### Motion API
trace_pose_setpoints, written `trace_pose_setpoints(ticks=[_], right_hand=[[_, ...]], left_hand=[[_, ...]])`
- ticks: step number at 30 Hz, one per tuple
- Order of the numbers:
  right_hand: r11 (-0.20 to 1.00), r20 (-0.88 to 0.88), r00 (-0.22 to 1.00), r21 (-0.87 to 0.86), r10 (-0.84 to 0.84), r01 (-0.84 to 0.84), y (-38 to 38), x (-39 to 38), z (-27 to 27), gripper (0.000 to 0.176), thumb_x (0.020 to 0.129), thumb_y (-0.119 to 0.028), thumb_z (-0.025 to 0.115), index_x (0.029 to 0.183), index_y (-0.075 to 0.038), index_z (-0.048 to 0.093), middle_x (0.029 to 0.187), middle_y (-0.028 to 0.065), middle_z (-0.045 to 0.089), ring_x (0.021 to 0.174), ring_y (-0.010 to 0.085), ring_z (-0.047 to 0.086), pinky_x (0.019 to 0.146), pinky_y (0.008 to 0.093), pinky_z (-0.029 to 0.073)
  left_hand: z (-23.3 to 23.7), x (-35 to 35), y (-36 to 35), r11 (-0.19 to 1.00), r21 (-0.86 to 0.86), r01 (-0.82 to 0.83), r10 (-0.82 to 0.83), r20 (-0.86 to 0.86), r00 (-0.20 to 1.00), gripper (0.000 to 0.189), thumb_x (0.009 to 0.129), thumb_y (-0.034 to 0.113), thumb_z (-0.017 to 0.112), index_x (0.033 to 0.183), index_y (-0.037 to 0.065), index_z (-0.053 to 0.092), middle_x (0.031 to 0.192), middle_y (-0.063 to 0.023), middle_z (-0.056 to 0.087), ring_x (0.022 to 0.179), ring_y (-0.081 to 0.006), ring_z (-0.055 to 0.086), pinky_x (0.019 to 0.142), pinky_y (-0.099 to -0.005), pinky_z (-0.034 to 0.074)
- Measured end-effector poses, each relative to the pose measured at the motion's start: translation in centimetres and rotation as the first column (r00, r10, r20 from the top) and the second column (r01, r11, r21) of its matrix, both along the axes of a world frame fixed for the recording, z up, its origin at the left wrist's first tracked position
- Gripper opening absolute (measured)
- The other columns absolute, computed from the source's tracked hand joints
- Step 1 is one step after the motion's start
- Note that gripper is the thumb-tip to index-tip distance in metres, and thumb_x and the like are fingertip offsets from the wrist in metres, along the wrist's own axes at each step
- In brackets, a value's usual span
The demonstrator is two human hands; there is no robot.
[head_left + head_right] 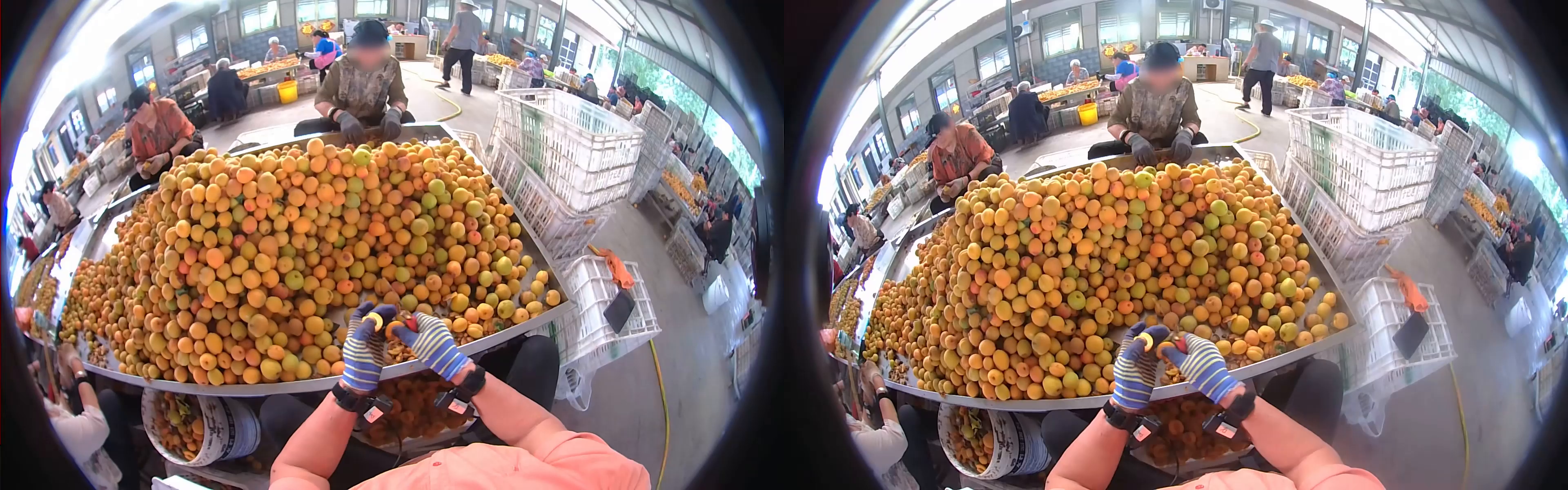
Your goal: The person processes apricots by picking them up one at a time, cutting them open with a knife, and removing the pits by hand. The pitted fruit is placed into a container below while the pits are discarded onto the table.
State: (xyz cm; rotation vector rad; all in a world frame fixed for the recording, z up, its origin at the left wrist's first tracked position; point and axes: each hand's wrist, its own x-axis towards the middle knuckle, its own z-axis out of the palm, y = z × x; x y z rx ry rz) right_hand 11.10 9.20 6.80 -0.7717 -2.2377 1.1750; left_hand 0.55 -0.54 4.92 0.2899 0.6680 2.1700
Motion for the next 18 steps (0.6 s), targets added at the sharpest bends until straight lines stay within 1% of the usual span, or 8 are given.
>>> trace_pose_setpoints(ticks=[2,3,5,9,11,13,15,18], right_hand=[[0.999,0.115,0.993,0.038,0.011,-0.015,-0.6,-0.8,-0.3,0.044,0.079,-0.043,0.068,0.083,0.0,0.059,0.071,0.0205,0.061,0.069,0.0394,0.059,0.063,0.0418,0.047],[0.999,0.017,1.0,-0.041,0.02,-0.019,-1.0,-1.1,-0.5,0.043,0.079,-0.043,0.067,0.087,-0.001,0.061,0.074,0.0206,0.062,0.073,0.0388,0.061,0.064,0.0424,0.048],[0.997,0.17,0.985,0.059,0.042,-0.052,-1.7,-1.1,0.4,0.041,0.079,-0.042,0.066,0.089,-0.002,0.062,0.078,0.0209,0.064,0.076,0.039,0.062,0.065,0.0431,0.049],[0.989,0.056,0.995,0.118,0.078,-0.085,-2.5,-0.8,1.3,0.033,0.079,-0.034,0.067,0.083,-0.002,0.061,0.074,0.0206,0.063,0.071,0.0379,0.062,0.062,0.0434,0.049],[0.997,0.004,1.0,-0.071,0.028,-0.028,-2.0,-1.0,1.8,0.031,0.08,-0.031,0.069,0.082,-0.001,0.061,0.07,0.0187,0.062,0.064,0.0306,0.063,0.058,0.0364,0.049],[0.936,-0.405,0.913,-0.334,-0.04,-0.107,-1.6,-1.8,1.9,0.028,0.086,-0.026,0.066,0.085,0.001,0.063,0.063,0.0024,0.06,0.057,0.0093,0.054,0.053,0.0251,0.045],[0.804,-0.4,0.894,-0.59,-0.204,-0.081,-0.8,-2.2,3.9,0.023,0.089,-0.024,0.063,0.087,-0.001,0.064,0.06,-0.0033,0.056,0.052,0.006,0.05,0.046,0.0232,0.04],[0.671,-0.492,0.829,-0.712,-0.265,-0.208,0.1,-3.1,5.4,0.028,0.092,-0.034,0.057,0.078,-0.011,0.052,0.053,-0.0056,0.042,0.041,0.0039,0.036,0.037,0.0212,0.025]], left_hand=[[-1.0,0.5,0.3,0.998,0.048,0.035,-0.034,-0.01,0.999,0.039,0.089,0.013,0.048,0.125,0.002,0.038,0.119,-0.0198,0.055,0.101,-0.0274,0.057,0.088,-0.0349,0.047],[-1.4,0.3,0.4,0.998,0.002,0.057,-0.057,0.016,0.998,0.039,0.089,0.017,0.048,0.124,0.001,0.039,0.117,-0.0188,0.056,0.1,-0.0269,0.057,0.09,-0.0359,0.047],[-1.7,0.2,0.4,0.997,-0.072,0.023,-0.014,0.117,0.993,0.039,0.088,0.02,0.048,0.121,0.001,0.042,0.113,-0.0184,0.057,0.099,-0.0274,0.057,0.091,-0.0374,0.046],[-3.0,-0.8,-0.2,0.99,0.087,0.111,-0.126,0.198,0.972,0.035,0.085,0.019,0.048,0.116,0.002,0.048,0.102,-0.0131,0.061,0.096,-0.0264,0.058,0.092,-0.0375,0.046],[-2.4,-0.6,-0.3,0.995,-0.002,0.103,-0.097,0.311,0.945,0.032,0.085,0.018,0.048,0.113,0.003,0.051,0.101,-0.0123,0.061,0.092,-0.0242,0.06,0.084,-0.0353,0.05],[-3.2,-1.0,-0.2,0.984,-0.004,0.177,-0.168,0.299,0.939,0.024,0.087,0.02,0.05,0.104,0.005,0.056,0.083,-0.0066,0.06,0.067,-0.0159,0.058,0.058,-0.0255,0.048],[-2.4,-1.0,-0.3,0.97,-0.032,0.24,-0.226,0.236,0.945,0.024,0.092,0.027,0.05,0.097,0.004,0.058,0.077,-0.0055,0.058,0.062,-0.0138,0.055,0.056,-0.0232,0.045],[-2.1,0.0,-0.5,0.978,-0.162,0.135,-0.113,0.135,0.984,0.032,0.095,0.035,0.048,0.092,0.004,0.06,0.076,-0.0047,0.058,0.065,-0.0125,0.056,0.057,-0.0232,0.045]])
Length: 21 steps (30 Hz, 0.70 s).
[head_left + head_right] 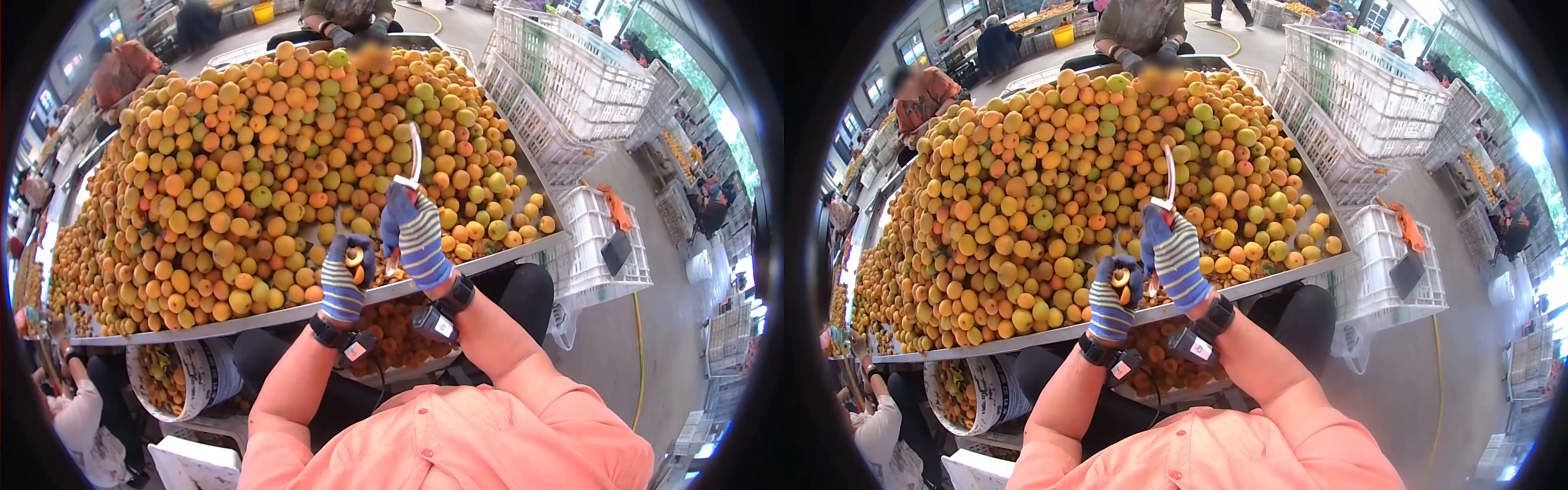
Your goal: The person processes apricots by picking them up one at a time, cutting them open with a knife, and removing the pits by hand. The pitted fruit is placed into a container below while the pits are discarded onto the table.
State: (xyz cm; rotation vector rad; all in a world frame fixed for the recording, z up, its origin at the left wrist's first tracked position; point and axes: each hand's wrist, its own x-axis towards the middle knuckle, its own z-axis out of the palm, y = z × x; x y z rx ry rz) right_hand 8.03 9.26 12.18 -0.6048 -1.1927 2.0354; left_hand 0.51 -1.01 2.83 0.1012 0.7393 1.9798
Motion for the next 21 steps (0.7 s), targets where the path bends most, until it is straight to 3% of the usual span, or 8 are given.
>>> trace_pose_setpoints(ticks=[3,6,8,13,15,19,21], right_hand=[[0.999,-0.072,0.997,-0.021,-0.025,0.023,-0.2,-1.0,0.8,0.03,0.093,-0.035,0.055,0.075,-0.013,0.046,0.052,-0.0071,0.034,0.041,0.0036,0.03,0.037,0.0217,0.021],[0.997,-0.099,0.994,-0.064,-0.042,0.036,-0.5,-1.8,1.0,0.032,0.094,-0.036,0.054,0.071,-0.014,0.046,0.052,-0.0075,0.034,0.042,0.0031,0.03,0.038,0.0217,0.021],[0.998,-0.089,0.994,0.008,-0.056,0.057,-0.7,-2.1,0.6,0.033,0.094,-0.036,0.054,0.07,-0.015,0.045,0.052,-0.0075,0.035,0.042,0.0029,0.03,0.038,0.0215,0.021],[0.978,-0.051,0.992,0.171,-0.114,0.121,-1.5,-2.7,0.0,0.032,0.094,-0.034,0.053,0.071,-0.013,0.047,0.052,-0.0072,0.038,0.043,0.0029,0.033,0.039,0.0212,0.023],[0.98,-0.07,0.986,0.12,-0.152,0.159,-1.6,-3.3,-0.1,0.032,0.094,-0.035,0.053,0.071,-0.013,0.048,0.052,-0.0068,0.039,0.042,0.0032,0.035,0.039,0.0215,0.024],[0.985,-0.074,0.982,0.01,-0.172,0.174,-1.3,-4.4,-1.4,0.032,0.093,-0.036,0.054,0.072,-0.013,0.049,0.052,-0.0063,0.04,0.041,0.0038,0.035,0.038,0.0219,0.024],[0.983,-0.041,0.982,0.0,-0.184,0.185,-1.4,-4.7,-1.9,0.036,0.093,-0.039,0.054,0.069,-0.014,0.044,0.052,-0.0069,0.038,0.04,0.004,0.033,0.037,0.0223,0.022]], left_hand=[[0.9,0.9,0.2,0.999,-0.036,-0.023,0.014,-0.228,0.974,0.037,0.096,0.039,0.047,0.088,0.006,0.061,0.077,-0.0027,0.058,0.068,-0.0109,0.057,0.059,-0.0218,0.046],[1.3,1.6,0.0,0.996,-0.082,-0.019,0.001,-0.204,0.979,0.036,0.096,0.04,0.048,0.09,0.007,0.06,0.082,-0.0018,0.061,0.072,-0.0098,0.057,0.063,-0.0206,0.047],[1.6,2.0,-0.1,0.994,-0.101,-0.044,0.021,-0.221,0.975,0.036,0.095,0.041,0.048,0.089,0.007,0.059,0.084,-0.002,0.061,0.073,-0.0095,0.058,0.063,-0.0209,0.047],[-0.4,1.5,1.0,0.984,-0.115,-0.133,0.102,-0.243,0.965,0.037,0.096,0.041,0.045,0.083,0.009,0.058,0.067,0.0016,0.057,0.052,-0.0069,0.051,0.045,-0.0187,0.039],[-0.5,1.3,1.3,0.973,-0.139,-0.185,0.156,-0.2,0.967,0.038,0.097,0.041,0.044,0.081,0.009,0.058,0.063,0.0027,0.055,0.048,-0.0066,0.049,0.042,-0.0185,0.036],[-1.6,1.1,1.9,0.908,-0.159,-0.389,0.305,-0.389,0.87,0.035,0.097,0.037,0.046,0.077,0.01,0.055,0.067,0.0041,0.05,0.058,-0.0048,0.047,0.051,-0.0197,0.04],[-0.9,1.3,1.6,0.92,-0.126,-0.371,0.287,-0.428,0.857,0.036,0.097,0.037,0.046,0.078,0.008,0.056,0.069,0.0033,0.05,0.062,-0.0057,0.046,0.058,-0.0226,0.042]])
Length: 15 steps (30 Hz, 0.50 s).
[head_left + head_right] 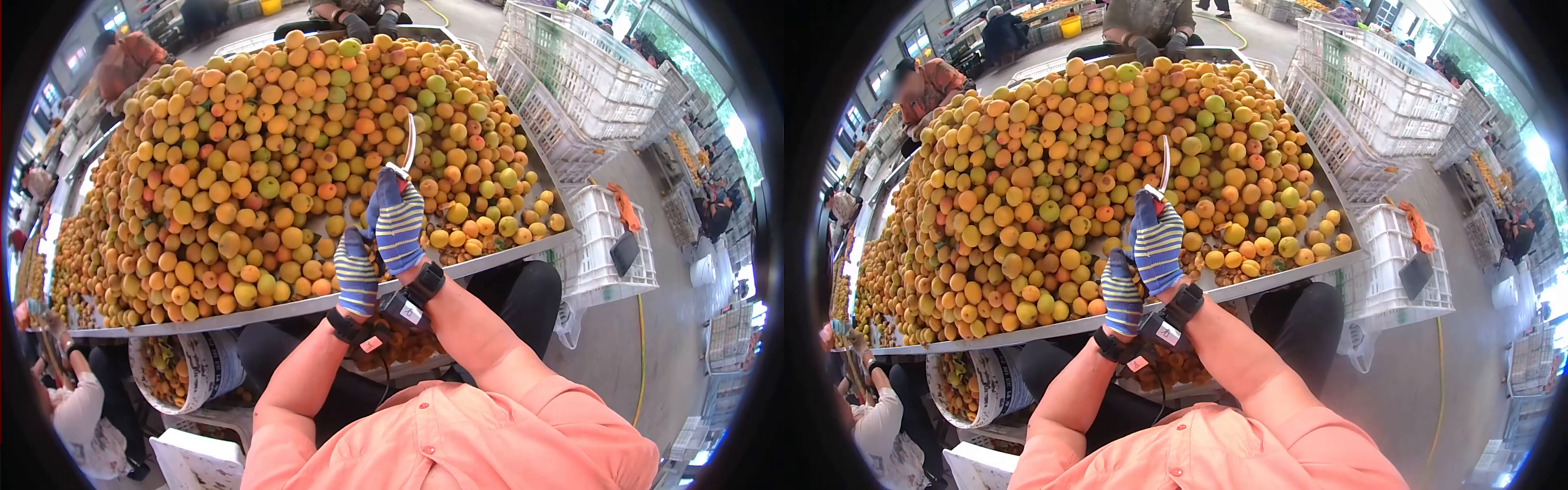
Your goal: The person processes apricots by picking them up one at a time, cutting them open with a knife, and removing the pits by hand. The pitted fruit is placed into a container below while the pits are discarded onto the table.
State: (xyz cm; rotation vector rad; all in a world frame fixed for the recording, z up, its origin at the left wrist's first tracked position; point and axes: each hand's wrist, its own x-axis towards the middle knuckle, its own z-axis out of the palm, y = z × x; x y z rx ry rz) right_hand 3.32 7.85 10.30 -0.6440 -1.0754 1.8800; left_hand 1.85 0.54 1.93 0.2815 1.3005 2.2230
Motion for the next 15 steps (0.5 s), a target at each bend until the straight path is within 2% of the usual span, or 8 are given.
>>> trace_pose_setpoints(ticks=[2,3,6,8,10,11,13,15], right_hand=[[0.999,0.002,1.0,-0.036,-0.017,0.017,0.4,-0.1,-0.6,0.038,0.093,-0.041,0.053,0.067,-0.016,0.042,0.051,-0.0076,0.035,0.039,0.0036,0.03,0.036,0.0225,0.021],[0.99,-0.104,0.995,-0.137,0.014,-0.028,1.1,-0.2,-1.2,0.041,0.093,-0.043,0.052,0.064,-0.02,0.038,0.049,-0.0082,0.029,0.038,0.0044,0.026,0.036,0.0234,0.018],[0.91,-0.138,0.99,-0.409,0.006,-0.063,2.1,-0.7,-2.5,0.045,0.093,-0.046,0.05,0.061,-0.022,0.032,0.047,-0.0084,0.023,0.035,0.0079,0.023,0.036,0.0253,0.019],[0.858,-0.187,0.982,-0.505,-0.005,-0.091,1.9,-1.1,-2.8,0.046,0.093,-0.047,0.05,0.06,-0.021,0.031,0.046,-0.0079,0.02,0.035,0.009,0.021,0.035,0.0268,0.02],[0.846,-0.157,0.987,-0.529,-0.02,-0.067,1.6,-1.1,-2.4,0.044,0.093,-0.046,0.05,0.061,-0.021,0.032,0.047,-0.0072,0.02,0.036,0.0097,0.021,0.035,0.0278,0.02],[0.836,-0.173,0.985,-0.543,-0.026,-0.073,1.8,-1.2,-2.4,0.043,0.094,-0.045,0.05,0.062,-0.021,0.033,0.048,-0.0071,0.02,0.036,0.0096,0.02,0.035,0.0277,0.021],[0.842,-0.203,0.979,-0.531,-0.018,-0.094,2.5,-1.6,-2.5,0.04,0.094,-0.041,0.051,0.065,-0.02,0.033,0.05,-0.0071,0.021,0.037,0.009,0.02,0.035,0.0254,0.021],[0.96,-0.211,0.977,-0.275,-0.005,-0.055,2.9,-1.4,-1.2,0.032,0.092,-0.034,0.056,0.07,-0.016,0.042,0.052,-0.0084,0.03,0.04,0.0057,0.026,0.037,0.0241,0.024]], left_hand=[[-0.3,0.0,0.4,0.999,-0.01,-0.036,0.036,-0.052,0.998,0.042,0.097,0.04,0.044,0.079,0.005,0.058,0.069,0.0011,0.055,0.062,-0.0076,0.045,0.059,-0.0265,0.041],[-0.4,0.0,0.4,0.999,-0.015,-0.052,0.05,-0.078,0.996,0.044,0.097,0.041,0.043,0.08,0.003,0.059,0.07,0.0001,0.057,0.062,-0.0085,0.045,0.059,-0.0284,0.041],[0.0,0.0,0.9,0.993,-0.017,-0.114,0.109,-0.196,0.975,0.044,0.097,0.042,0.045,0.078,0.004,0.058,0.071,0.0006,0.056,0.064,-0.008,0.046,0.061,-0.0264,0.041],[0.1,0.6,0.9,0.996,-0.006,-0.086,0.086,0.006,0.996,0.042,0.096,0.044,0.047,0.077,0.007,0.056,0.07,0.0026,0.052,0.065,-0.0062,0.046,0.059,-0.023,0.04],[-0.4,0.6,1.2,0.993,0.081,-0.087,0.076,0.124,0.989,0.041,0.094,0.045,0.049,0.076,0.009,0.055,0.066,0.0036,0.049,0.062,-0.0057,0.046,0.056,-0.0219,0.039],[-0.2,-0.1,1.0,0.993,0.117,0.001,-0.026,0.215,0.976,0.045,0.092,0.051,0.049,0.079,0.009,0.056,0.062,0.0028,0.05,0.054,-0.0074,0.046,0.048,-0.0222,0.038],[0.4,-0.8,1.0,0.997,0.071,-0.002,-0.023,0.353,0.935,0.047,0.092,0.052,0.048,0.08,0.008,0.057,0.06,0.0019,0.051,0.049,-0.0091,0.046,0.044,-0.0226,0.038],[0.8,-2.0,0.6,0.998,0.057,0.034,-0.054,0.382,0.923,0.051,0.093,0.053,0.044,0.082,0.006,0.059,0.06,-0.0008,0.054,0.046,-0.0111,0.049,0.042,-0.0216,0.039]])
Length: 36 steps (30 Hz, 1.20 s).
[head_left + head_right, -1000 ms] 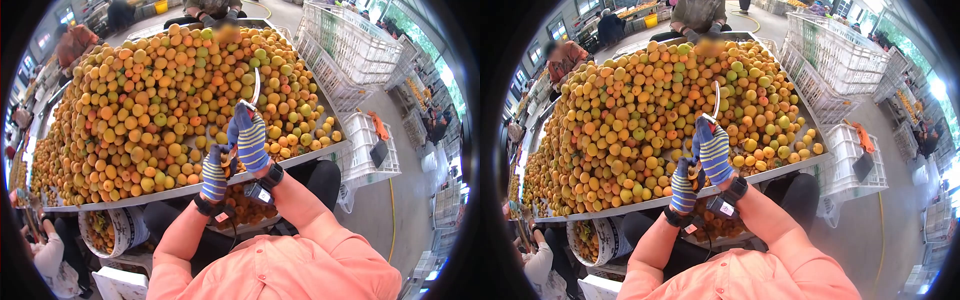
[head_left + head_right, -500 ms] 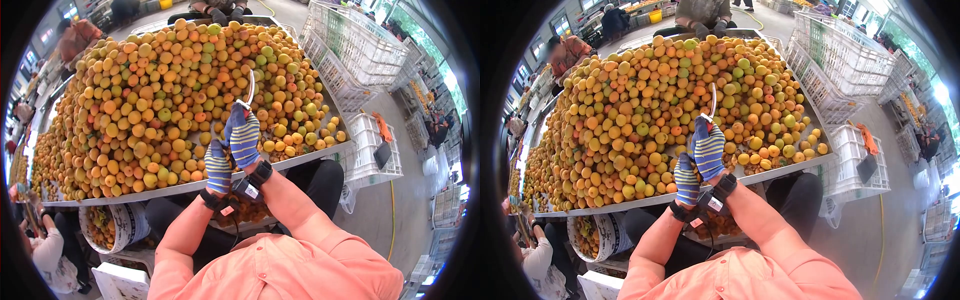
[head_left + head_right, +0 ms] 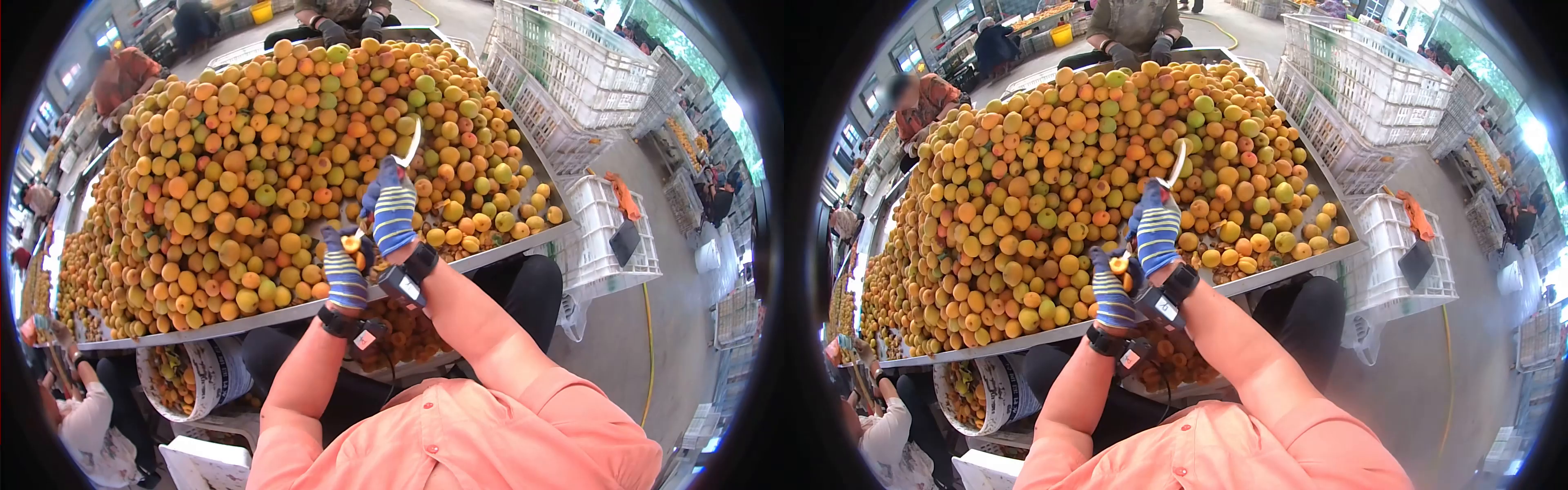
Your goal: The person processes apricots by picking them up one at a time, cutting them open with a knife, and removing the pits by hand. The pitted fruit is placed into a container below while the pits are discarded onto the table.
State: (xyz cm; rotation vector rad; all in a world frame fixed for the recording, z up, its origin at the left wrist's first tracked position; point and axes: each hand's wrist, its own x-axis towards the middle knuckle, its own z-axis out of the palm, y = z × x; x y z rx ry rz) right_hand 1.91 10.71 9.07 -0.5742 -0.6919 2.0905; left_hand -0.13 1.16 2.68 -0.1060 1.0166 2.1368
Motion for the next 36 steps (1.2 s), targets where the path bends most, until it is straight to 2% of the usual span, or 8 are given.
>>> trace_pose_setpoints(ticks=[5,8,9,12,17,23,33,36], right_hand=[[0.583,0.278,0.909,0.811,-0.311,-0.048,3.0,1.4,2.0,0.025,0.088,-0.023,0.063,0.075,-0.006,0.051,0.058,-0.004,0.044,0.056,0.0054,0.035,0.049,0.0254,0.032],[0.561,0.338,0.845,0.826,-0.414,-0.056,9.2,1.9,1.4,0.029,0.086,-0.027,0.065,0.076,-0.002,0.055,0.058,0.0046,0.05,0.054,0.013,0.04,0.051,0.031,0.038],[0.504,0.387,0.793,0.855,-0.471,-0.119,10.1,2.7,2.1,0.03,0.086,-0.028,0.065,0.077,-0.001,0.056,0.059,0.0078,0.053,0.053,0.0166,0.042,0.053,0.033,0.04],[0.39,0.64,0.574,0.767,-0.51,-0.509,11.7,4.9,1.8,0.036,0.082,-0.034,0.067,0.082,0.001,0.058,0.069,0.0171,0.061,0.062,0.0311,0.056,0.061,0.0375,0.047],[0.046,0.788,0.433,0.501,-0.437,-0.864,6.8,5.6,0.3,0.038,0.078,-0.034,0.069,0.1,-0.005,0.061,0.085,0.0182,0.066,0.084,0.0342,0.064,0.073,0.04,0.05],[-0.124,0.844,0.392,0.373,-0.366,-0.92,3.2,2.7,-1.0,0.032,0.079,-0.026,0.069,0.098,-0.003,0.059,0.09,0.0191,0.065,0.087,0.0366,0.063,0.072,0.0426,0.05],[-0.218,0.81,0.349,0.277,-0.471,-0.936,-0.1,0.1,-3.5,0.021,0.079,-0.011,0.058,0.096,0.001,0.06,0.082,0.0223,0.064,0.081,0.0371,0.065,0.066,0.0433,0.051],[0.044,0.909,0.346,0.365,-0.233,-0.93,1.4,-0.7,-4.7,0.034,0.079,-0.03,0.064,0.088,0.003,0.062,0.076,0.0198,0.065,0.071,0.0337,0.063,0.066,0.0404,0.051]], left_hand=[[3.3,-1.9,-2.3,0.998,0.018,-0.068,0.069,-0.413,0.908,0.019,0.094,0.027,0.049,0.095,0.008,0.052,0.061,0.0016,0.045,0.047,-0.0062,0.039,0.041,-0.0214,0.029],[3.3,-0.9,-2.4,0.984,-0.004,0.176,-0.16,-0.439,0.884,0.02,0.092,0.025,0.05,0.093,0.006,0.058,0.068,-0.0021,0.051,0.052,-0.0087,0.045,0.045,-0.0223,0.034],[3.0,-0.2,-2.6,0.966,-0.154,0.21,-0.254,-0.731,0.633,0.02,0.09,0.021,0.051,0.095,0.004,0.059,0.077,-0.0045,0.055,0.064,-0.0122,0.053,0.053,-0.0256,0.042],[5.4,4.0,-4.0,0.563,-0.406,0.72,-0.805,-0.466,0.367,0.013,0.088,0.013,0.055,0.096,0.007,0.061,0.079,-0.0008,0.058,0.071,-0.0078,0.053,0.063,-0.0243,0.045],[1.7,6.8,-2.7,0.289,-0.798,0.529,-0.863,-0.456,-0.217,0.026,0.089,0.025,0.058,0.104,0.003,0.058,0.086,-0.0102,0.064,0.077,-0.021,0.06,0.072,-0.0327,0.048],[0.2,7.0,-3.0,0.334,-0.88,0.339,-0.835,-0.443,-0.326,0.042,0.088,0.027,0.057,0.121,0.003,0.051,0.108,-0.0226,0.061,0.101,-0.0372,0.058,0.085,-0.0404,0.046],[-1.7,6.0,-2.8,0.342,-0.706,0.62,-0.761,-0.595,-0.257,0.045,0.088,0.036,0.057,0.12,0.004,0.055,0.108,-0.017,0.062,0.096,-0.0302,0.059,0.085,-0.0369,0.045],[3.8,3.6,-3.9,0.199,-0.674,0.711,-0.867,-0.459,-0.192,0.038,0.09,0.029,0.058,0.118,0.003,0.058,0.105,-0.0081,0.063,0.095,-0.0189,0.059,0.086,-0.0303,0.046]])
